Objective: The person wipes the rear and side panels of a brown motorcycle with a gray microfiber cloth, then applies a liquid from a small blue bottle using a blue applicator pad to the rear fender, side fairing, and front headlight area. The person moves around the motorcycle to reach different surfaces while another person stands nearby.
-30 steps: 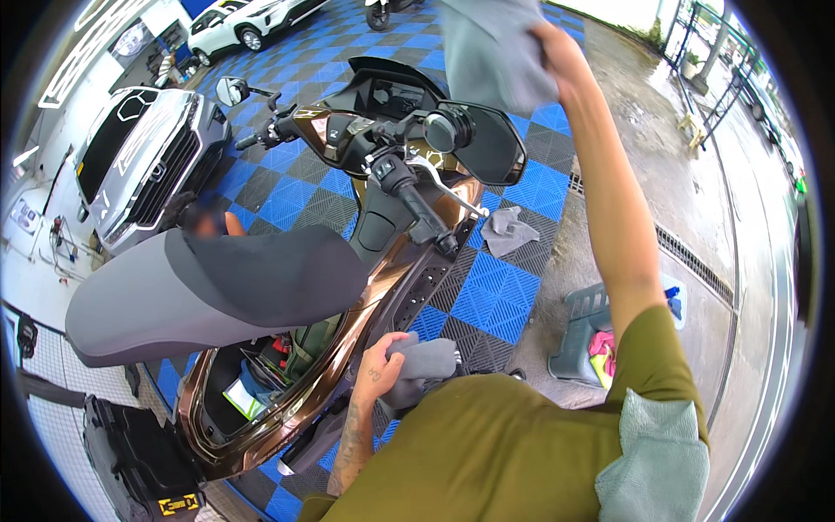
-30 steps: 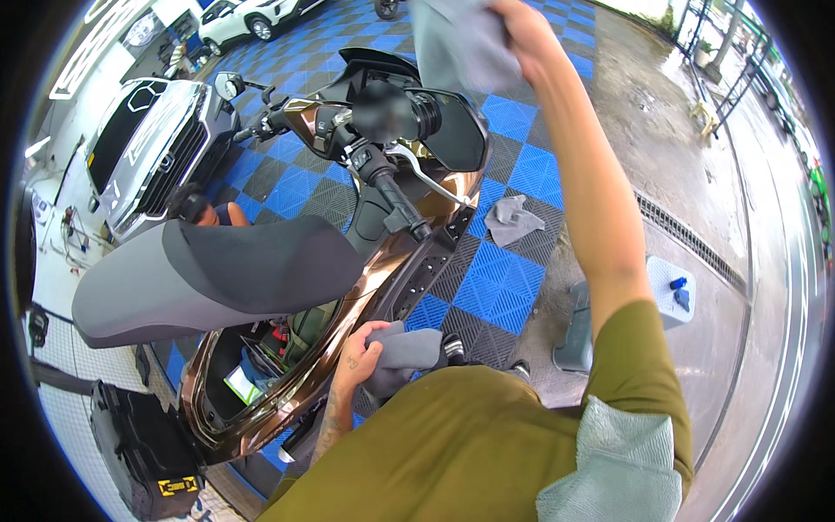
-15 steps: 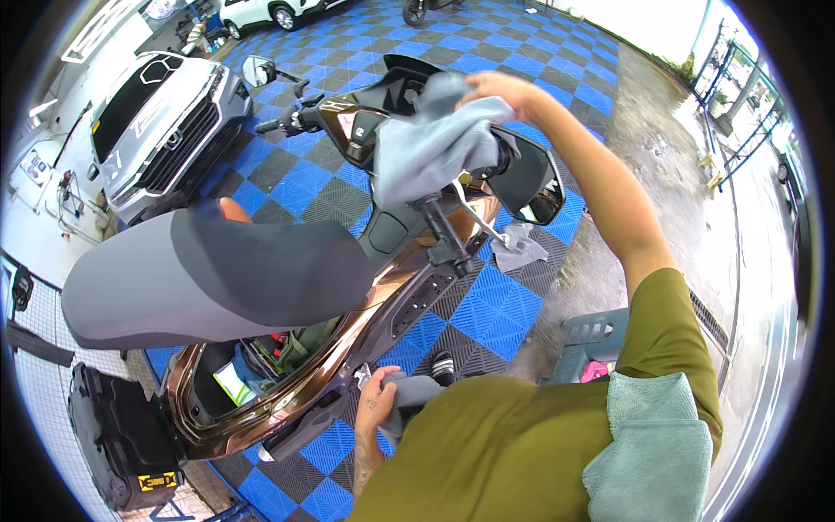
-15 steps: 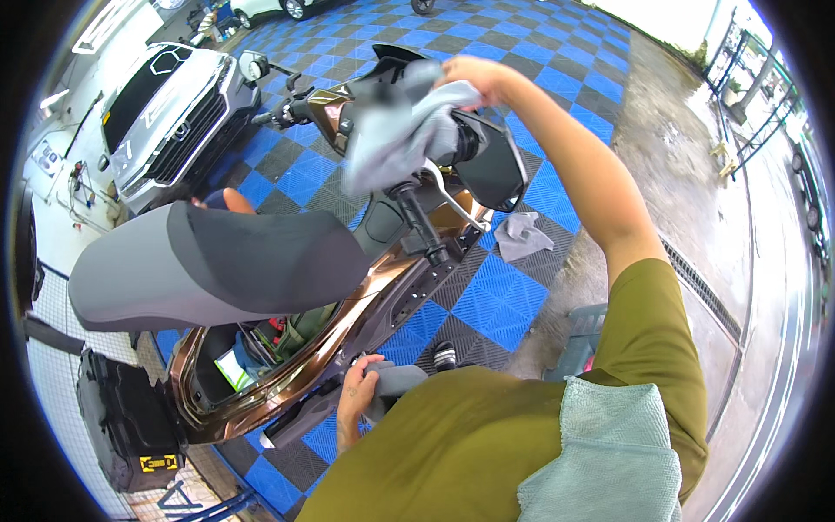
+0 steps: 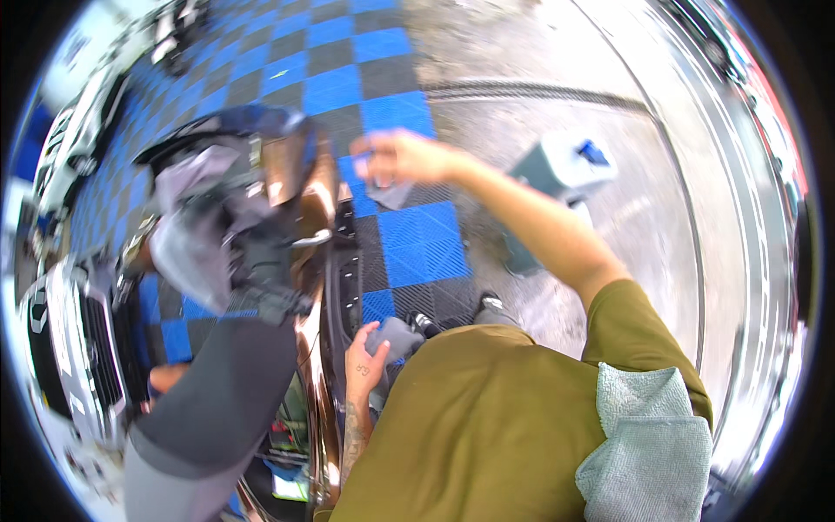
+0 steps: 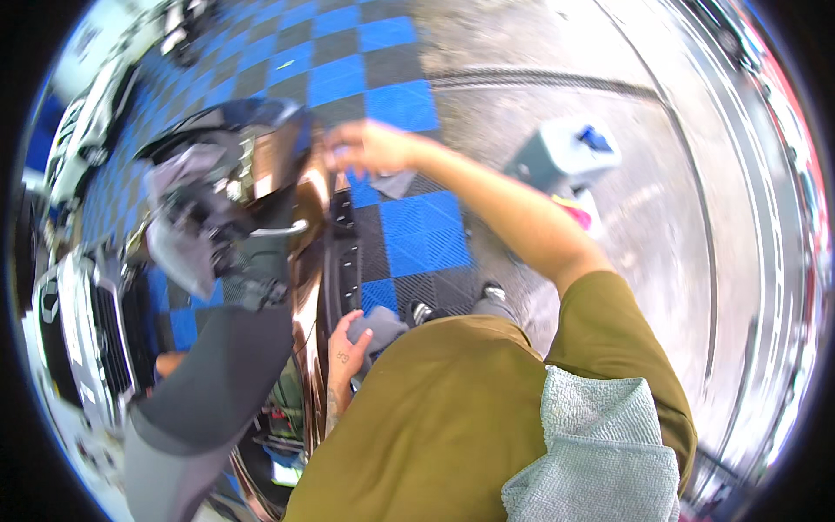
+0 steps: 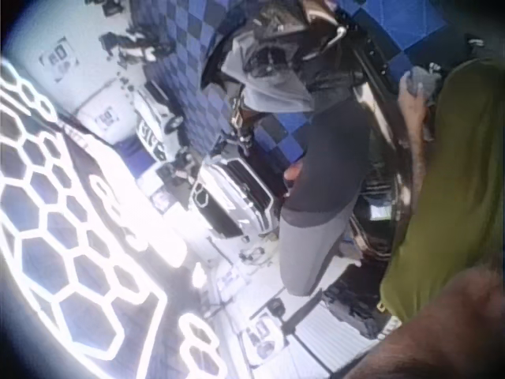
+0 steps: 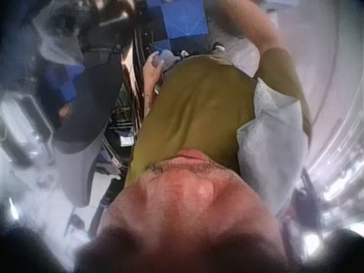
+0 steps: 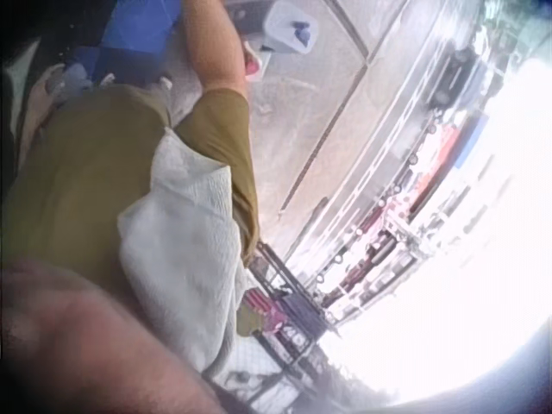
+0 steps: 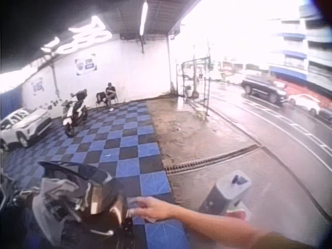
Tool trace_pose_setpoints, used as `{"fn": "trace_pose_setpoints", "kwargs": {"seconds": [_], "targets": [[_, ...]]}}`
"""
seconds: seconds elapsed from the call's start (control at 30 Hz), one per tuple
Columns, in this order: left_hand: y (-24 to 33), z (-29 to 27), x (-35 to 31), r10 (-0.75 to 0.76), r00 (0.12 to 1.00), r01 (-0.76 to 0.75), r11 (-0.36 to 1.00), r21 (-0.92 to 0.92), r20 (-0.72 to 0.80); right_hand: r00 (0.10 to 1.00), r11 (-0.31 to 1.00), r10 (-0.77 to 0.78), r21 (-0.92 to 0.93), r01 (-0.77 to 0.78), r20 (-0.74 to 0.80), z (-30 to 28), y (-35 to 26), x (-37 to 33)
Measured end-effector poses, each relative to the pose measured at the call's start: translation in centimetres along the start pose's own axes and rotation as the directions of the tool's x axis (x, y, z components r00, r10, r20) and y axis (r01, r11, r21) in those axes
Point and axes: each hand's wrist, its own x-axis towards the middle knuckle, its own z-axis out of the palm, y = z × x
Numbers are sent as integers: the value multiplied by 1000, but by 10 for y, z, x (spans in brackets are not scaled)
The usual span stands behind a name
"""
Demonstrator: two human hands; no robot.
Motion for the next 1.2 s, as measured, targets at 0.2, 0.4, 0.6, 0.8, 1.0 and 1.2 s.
{"fn": "trace_pose_setpoints", "kwargs": {"seconds": [0.2,0.4,0.6,0.8,1.0,1.2], "targets": [[46,55,64,218,963,-100,836,-539,159,627,629,760,-439,-641,173,94,218,-279],[57,101,127,30,998,0,848,-530,49,213,227,971,709,-668,-110,60,271,-473],[91,159,141,150,985,-98,901,-422,91,399,558,706,114,-822,-585,-136,363,-505],[155,301,65,-266,857,467,763,-447,442,474,478,399,-264,-838,-785,-357,465,-423],[206,389,28,-347,812,550,723,-418,469,654,339,514,-569,-749,-555,-394,495,-399],[230,413,27,-365,817,541,755,-372,447,877,568,301,-669,-480,-374,-378,414,-410]]}}
